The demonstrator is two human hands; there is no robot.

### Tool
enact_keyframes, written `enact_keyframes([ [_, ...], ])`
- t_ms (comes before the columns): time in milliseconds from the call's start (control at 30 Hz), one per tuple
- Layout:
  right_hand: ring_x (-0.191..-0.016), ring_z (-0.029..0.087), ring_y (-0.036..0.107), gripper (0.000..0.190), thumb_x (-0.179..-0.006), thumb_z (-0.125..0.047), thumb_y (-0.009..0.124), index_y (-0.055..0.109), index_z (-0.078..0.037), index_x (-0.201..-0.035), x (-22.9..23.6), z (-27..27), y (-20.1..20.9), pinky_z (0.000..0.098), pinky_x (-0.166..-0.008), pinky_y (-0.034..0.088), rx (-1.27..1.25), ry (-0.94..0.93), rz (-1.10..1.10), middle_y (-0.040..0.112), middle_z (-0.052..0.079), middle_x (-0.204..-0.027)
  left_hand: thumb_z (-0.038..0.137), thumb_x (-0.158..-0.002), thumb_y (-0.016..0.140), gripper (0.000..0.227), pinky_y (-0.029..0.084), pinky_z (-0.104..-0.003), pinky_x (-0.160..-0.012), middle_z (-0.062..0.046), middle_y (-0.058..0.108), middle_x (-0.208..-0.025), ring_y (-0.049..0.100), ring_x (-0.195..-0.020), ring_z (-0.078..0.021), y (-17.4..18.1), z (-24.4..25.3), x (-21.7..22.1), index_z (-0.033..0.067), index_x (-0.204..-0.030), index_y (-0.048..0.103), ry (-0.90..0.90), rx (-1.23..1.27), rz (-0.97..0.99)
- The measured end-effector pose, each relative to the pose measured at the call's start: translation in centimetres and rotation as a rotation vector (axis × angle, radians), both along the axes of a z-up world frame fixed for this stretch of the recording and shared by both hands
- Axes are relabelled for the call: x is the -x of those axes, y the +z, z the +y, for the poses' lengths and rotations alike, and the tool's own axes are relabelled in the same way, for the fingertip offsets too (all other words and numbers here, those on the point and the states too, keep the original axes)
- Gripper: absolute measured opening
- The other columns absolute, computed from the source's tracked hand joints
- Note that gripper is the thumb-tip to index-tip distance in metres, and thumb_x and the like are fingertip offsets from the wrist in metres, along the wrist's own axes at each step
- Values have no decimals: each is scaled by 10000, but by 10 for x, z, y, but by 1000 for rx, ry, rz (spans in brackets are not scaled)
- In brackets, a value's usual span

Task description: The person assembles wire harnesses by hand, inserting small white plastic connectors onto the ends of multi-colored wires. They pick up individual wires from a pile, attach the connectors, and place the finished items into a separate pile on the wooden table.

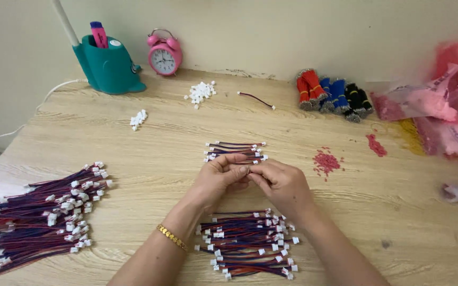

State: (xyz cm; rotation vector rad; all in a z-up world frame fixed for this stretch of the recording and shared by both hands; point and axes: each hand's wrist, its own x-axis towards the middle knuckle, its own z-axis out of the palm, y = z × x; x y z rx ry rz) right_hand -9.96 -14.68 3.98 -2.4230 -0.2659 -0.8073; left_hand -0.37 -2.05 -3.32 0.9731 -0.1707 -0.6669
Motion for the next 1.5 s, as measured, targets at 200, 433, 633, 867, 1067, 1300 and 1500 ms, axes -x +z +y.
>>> enact_keyframes([
  [200,-757,313,709,84,-840,-92,691,739,-116,-906,-15,-12,3,400,-664,543,-93,124,135,718,100,-759,29,-825,731,345,643,-377,-706,-114,726,-854,734,-769,-250,-12,0,-8,11,-1159,646,37,18,32],
  [433,-759,229,714,90,-852,-158,688,750,-198,-903,-25,-13,-1,326,-667,557,24,98,83,724,8,-761,32,-833,718,338,643,-368,-695,-105,723,-835,736,-759,-240,-5,4,-3,6,-1161,639,87,21,38],
  [633,-705,216,726,111,-868,-106,663,760,-159,-882,-24,-16,7,317,-663,560,-140,122,235,744,26,-737,27,-826,721,363,643,-370,-699,-109,725,-817,737,-756,-241,-1,1,1,18,-1180,643,90,-7,3],
  [867,-727,288,725,63,-813,-140,730,736,-123,-873,-23,-16,-2,380,-652,556,-226,43,270,738,93,-724,5,-801,735,357,636,-308,-635,-84,700,-746,728,-711,-202,4,3,1,-3,-1148,652,119,-17,-16],
  [1067,-728,285,711,53,-827,-109,714,740,-148,-853,-22,-8,5,360,-665,549,-150,57,154,728,64,-726,19,-813,725,330,640,-320,-660,-81,703,-752,728,-723,-202,1,5,-1,-6,-1133,649,116,-20,-7],
  [1300,-688,250,699,92,-821,-95,712,744,-180,-833,-22,-8,1,336,-649,546,-81,53,93,715,10,-693,19,-808,734,327,639,-343,-696,-90,702,-743,726,-720,-204,14,4,7,-30,-1120,647,132,-12,-1],
  [1500,-671,255,714,96,-831,-52,693,749,-123,-865,-22,-9,9,338,-634,549,-214,69,193,725,68,-687,30,-833,714,345,636,-365,-730,-100,701,-770,732,-754,-226,2,4,3,-13,-1163,627,110,16,38],
])
